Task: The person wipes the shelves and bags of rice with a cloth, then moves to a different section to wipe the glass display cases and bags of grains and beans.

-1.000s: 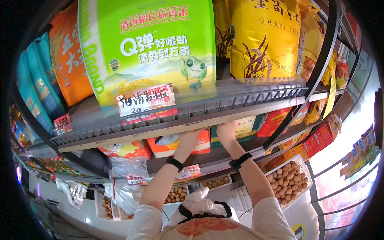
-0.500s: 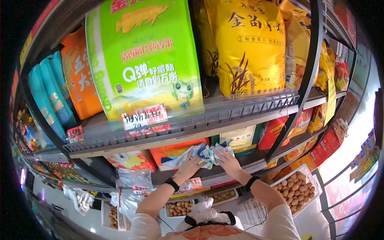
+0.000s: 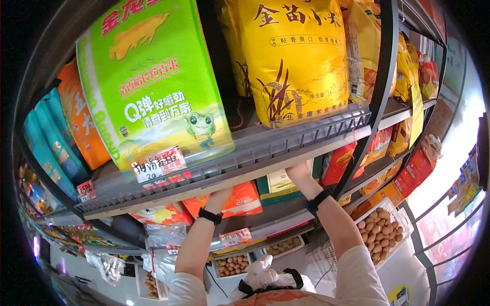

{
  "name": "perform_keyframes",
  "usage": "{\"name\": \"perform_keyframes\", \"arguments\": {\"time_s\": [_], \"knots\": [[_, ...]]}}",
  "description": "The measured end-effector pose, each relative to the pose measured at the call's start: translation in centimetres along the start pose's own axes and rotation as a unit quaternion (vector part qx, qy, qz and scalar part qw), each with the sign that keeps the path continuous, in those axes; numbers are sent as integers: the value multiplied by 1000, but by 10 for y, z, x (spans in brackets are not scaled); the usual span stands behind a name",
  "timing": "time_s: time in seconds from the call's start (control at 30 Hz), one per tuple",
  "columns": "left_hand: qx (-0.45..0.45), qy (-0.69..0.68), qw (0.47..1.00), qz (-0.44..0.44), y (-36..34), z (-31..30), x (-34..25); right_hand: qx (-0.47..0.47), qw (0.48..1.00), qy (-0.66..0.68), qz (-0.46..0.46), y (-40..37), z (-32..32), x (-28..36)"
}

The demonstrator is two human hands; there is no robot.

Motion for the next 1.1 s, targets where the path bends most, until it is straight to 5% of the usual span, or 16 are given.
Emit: {"name": "perform_keyframes", "arguments": {"time_s": [0.2,0.27,0.3,0.37,0.53,0.7,0.87,0.97,1.03,1.07,1.1], "knots": [[18,-82,989,120,-29,-11,-43,-22,974,-177,-137,-35,-31,43],[183,-145,970,64,-49,5,-38,-93,960,-181,-193,-57,-40,62],[164,-111,977,80,-58,0,-45,-96,960,-181,-193,-68,-43,64],[168,-114,974,105,-68,3,-48,16,957,-223,-187,-99,-35,63],[195,-144,950,199,-82,3,-62,131,925,-290,-208,-156,-17,54],[359,-93,903,216,-113,27,-58,193,903,-319,-214,-178,-16,50],[299,-58,913,270,-104,15,-61,168,944,-232,-163,-176,-18,36],[131,-95,976,148,-76,-3,-49,64,973,-211,-62,-148,-43,32],[99,-82,989,72,-46,-22,-47,83,971,-215,-70,-132,-54,35],[123,-107,986,-35,-32,-30,-43,99,968,-219,-74,-125,-59,38],[68,-40,997,-7,-25,-32,-32,61,973,-214,-64,-113,-68,46]]}}
Point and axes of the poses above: each hand's wrist, its own y-axis towards the middle knuckle, its own z-axis out of the palm, x = y × z, the point moved 4 cm from there along y, towards the middle knuckle, and after that the axes turned 11 degrees about -y, right-handed, at the moved point
